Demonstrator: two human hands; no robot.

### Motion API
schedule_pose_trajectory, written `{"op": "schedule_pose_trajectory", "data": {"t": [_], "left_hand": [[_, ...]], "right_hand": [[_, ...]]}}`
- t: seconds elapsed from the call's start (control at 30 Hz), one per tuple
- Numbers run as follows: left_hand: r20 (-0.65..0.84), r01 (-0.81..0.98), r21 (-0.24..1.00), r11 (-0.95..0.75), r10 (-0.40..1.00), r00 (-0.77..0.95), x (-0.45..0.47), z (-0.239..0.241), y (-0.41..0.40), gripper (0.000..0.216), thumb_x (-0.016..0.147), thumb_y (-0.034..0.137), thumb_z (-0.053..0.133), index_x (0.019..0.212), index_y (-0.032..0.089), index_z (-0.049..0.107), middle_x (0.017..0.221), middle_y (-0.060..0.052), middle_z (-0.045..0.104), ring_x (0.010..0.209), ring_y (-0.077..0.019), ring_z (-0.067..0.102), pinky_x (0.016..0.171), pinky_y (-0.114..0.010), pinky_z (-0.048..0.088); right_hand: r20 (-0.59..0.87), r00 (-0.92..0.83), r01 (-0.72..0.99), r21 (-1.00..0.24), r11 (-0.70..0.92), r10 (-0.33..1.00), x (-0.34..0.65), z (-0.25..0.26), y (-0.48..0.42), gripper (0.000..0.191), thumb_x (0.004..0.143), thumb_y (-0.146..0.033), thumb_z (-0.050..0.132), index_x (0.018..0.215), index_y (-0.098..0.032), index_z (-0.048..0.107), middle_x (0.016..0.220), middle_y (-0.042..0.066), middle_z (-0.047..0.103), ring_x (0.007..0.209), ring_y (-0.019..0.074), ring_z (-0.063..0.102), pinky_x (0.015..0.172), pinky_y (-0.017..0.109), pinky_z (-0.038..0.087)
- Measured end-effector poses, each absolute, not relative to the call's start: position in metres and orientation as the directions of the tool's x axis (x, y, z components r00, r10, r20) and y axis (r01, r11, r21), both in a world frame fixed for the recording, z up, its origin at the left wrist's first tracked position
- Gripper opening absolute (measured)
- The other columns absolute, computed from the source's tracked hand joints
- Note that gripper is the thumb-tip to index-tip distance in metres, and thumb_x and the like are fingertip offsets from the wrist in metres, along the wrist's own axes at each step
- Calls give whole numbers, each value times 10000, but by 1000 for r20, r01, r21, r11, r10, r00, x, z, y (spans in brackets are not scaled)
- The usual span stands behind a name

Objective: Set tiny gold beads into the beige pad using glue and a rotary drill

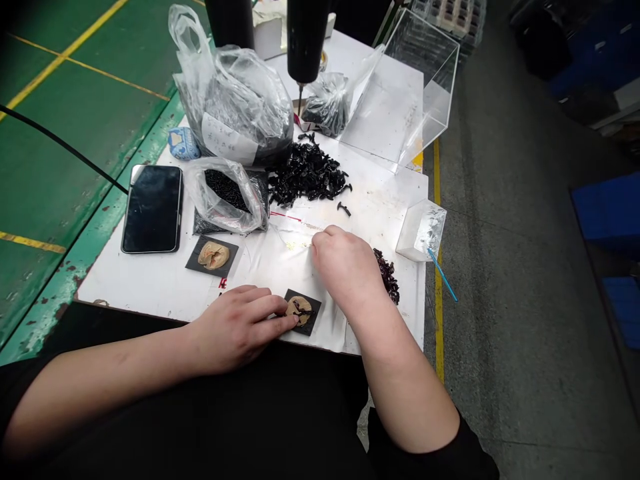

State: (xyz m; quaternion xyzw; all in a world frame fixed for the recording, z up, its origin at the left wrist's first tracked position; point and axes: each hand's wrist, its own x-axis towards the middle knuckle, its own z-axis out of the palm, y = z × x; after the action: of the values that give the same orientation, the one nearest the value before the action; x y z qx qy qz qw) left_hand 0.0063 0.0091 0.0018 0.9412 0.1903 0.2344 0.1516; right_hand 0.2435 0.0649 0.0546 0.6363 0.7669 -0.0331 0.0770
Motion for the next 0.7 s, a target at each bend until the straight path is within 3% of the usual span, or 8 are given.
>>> {"op": "schedule_pose_trajectory", "data": {"t": [0.37,0.7], "left_hand": [[404,289,380,-879,439,803,5,1,8,289,1137,226,529,1325,199,746,1133,-77,761,871,-202,657,713,-377,524],[387,294,385,-875,442,809,5,0,7,282,1116,219,565,1329,204,748,1133,-62,753,880,-202,656,712,-376,512]], "right_hand": [[-154,-148,988,-66,139,977,250,56,63,246,1095,-238,602,1093,-209,846,1183,84,824,1031,260,770,829,383,518],[-237,-158,985,24,169,958,243,61,67,308,1115,-229,543,1162,-208,847,1254,94,813,1022,242,760,796,360,491]]}}
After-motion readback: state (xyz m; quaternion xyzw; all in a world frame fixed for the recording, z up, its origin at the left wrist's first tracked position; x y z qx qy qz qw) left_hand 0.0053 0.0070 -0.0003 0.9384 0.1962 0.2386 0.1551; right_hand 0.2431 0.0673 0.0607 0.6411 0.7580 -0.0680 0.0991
